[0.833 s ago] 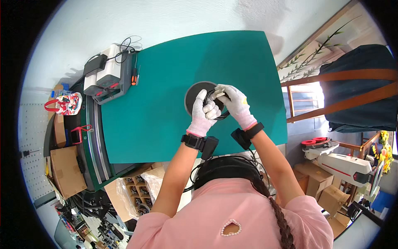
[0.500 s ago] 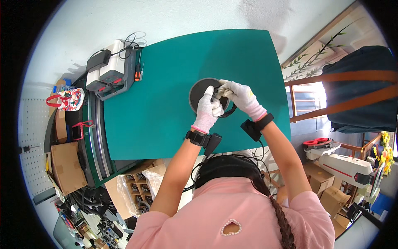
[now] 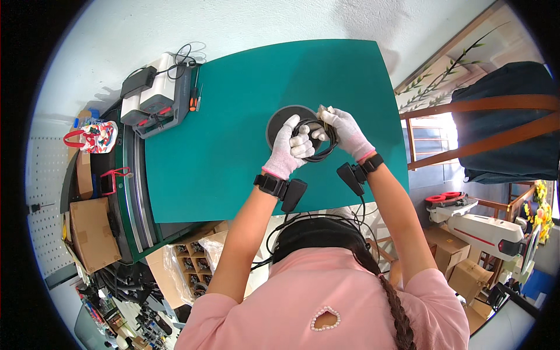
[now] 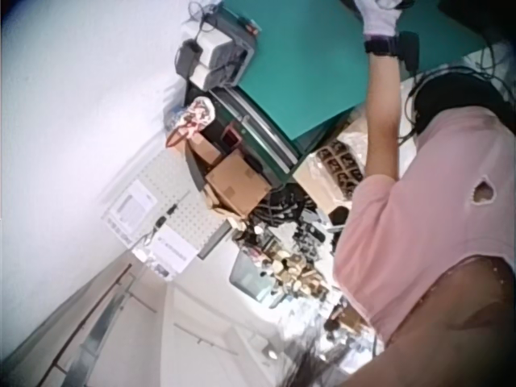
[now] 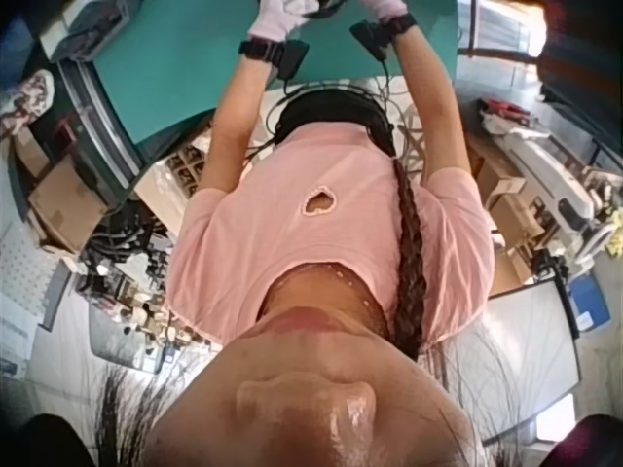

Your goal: Straightening and coiling wires on electronic components

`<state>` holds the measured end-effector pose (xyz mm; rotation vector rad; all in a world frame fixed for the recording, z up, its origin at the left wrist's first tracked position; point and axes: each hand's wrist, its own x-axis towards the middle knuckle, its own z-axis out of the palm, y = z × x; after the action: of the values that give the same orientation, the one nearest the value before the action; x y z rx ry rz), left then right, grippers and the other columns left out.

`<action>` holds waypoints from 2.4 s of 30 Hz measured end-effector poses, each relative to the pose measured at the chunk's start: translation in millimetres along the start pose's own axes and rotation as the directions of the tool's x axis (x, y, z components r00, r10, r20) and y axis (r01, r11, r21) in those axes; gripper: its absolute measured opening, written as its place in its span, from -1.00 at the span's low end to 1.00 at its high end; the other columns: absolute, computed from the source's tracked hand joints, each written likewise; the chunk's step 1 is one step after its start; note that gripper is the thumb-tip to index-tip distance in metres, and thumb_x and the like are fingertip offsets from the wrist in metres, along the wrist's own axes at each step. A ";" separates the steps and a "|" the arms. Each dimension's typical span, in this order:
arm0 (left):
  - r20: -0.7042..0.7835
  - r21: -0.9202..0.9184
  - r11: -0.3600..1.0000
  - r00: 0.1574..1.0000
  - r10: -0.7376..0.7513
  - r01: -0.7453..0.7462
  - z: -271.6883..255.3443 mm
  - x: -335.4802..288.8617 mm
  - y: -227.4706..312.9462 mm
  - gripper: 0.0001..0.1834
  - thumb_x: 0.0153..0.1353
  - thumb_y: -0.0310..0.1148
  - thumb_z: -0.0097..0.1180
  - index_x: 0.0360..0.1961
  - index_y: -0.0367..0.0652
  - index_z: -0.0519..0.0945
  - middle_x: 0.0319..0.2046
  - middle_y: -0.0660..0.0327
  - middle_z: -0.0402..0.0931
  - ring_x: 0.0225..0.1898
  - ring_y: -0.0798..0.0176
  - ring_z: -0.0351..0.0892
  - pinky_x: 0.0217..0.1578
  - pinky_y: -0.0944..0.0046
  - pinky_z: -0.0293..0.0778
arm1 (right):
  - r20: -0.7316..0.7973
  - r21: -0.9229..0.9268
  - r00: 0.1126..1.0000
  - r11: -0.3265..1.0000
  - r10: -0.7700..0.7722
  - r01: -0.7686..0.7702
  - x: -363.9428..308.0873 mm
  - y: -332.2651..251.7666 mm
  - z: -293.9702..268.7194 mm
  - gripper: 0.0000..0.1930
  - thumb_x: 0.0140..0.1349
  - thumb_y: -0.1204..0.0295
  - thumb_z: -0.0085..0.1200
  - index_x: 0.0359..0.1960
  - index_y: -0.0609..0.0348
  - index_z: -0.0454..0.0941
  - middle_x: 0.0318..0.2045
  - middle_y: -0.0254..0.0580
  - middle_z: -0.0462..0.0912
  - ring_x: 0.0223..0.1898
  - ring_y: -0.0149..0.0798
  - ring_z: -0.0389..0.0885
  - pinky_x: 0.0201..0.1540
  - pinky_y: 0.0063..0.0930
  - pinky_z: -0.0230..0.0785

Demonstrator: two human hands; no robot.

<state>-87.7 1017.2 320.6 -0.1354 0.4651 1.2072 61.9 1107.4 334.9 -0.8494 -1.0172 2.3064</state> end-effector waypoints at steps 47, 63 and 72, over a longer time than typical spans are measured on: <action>-0.227 0.094 0.968 0.942 0.247 -0.231 65.7 -31.6 -23.0 -0.53 0.35 -0.13 -0.34 -0.16 -0.41 0.37 -0.64 0.38 0.19 -0.70 0.48 0.08 -0.67 0.47 0.08 | -0.025 -0.866 0.884 -0.432 -0.467 -0.252 -81.5 55.8 -187.6 -0.33 0.10 -0.01 -0.07 0.22 -0.01 0.12 0.24 -0.12 0.11 0.26 0.07 -0.01 0.24 0.15 -0.25; -0.703 0.339 0.941 0.668 0.244 0.013 70.3 -60.5 -33.0 -0.56 0.31 -0.17 -0.34 -0.59 -0.20 0.42 -0.87 0.53 -0.01 -0.90 0.56 -0.13 -0.91 0.53 -0.12 | 0.037 -0.899 0.882 -0.400 -0.470 -0.175 -86.1 51.4 -183.9 -0.33 0.10 0.00 -0.07 0.20 0.06 0.16 0.21 -0.05 0.14 0.25 0.13 0.03 0.23 0.18 -0.25; -0.824 0.259 0.956 0.547 0.145 0.138 70.2 -169.6 -97.3 -0.65 0.29 -0.13 -0.24 -0.52 -0.08 0.44 -0.86 0.54 0.02 -0.88 0.57 -0.08 -0.88 0.54 -0.13 | 0.063 -0.857 0.869 -0.473 -0.490 -0.204 -79.2 61.0 -189.5 -0.33 0.10 -0.01 -0.09 0.20 0.07 0.17 0.22 -0.08 0.16 0.25 0.08 0.04 0.22 0.15 -0.21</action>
<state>-25.4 859.2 440.2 -0.4725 1.5092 0.9911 238.9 1110.6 214.3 -1.4090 -2.6850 -0.0540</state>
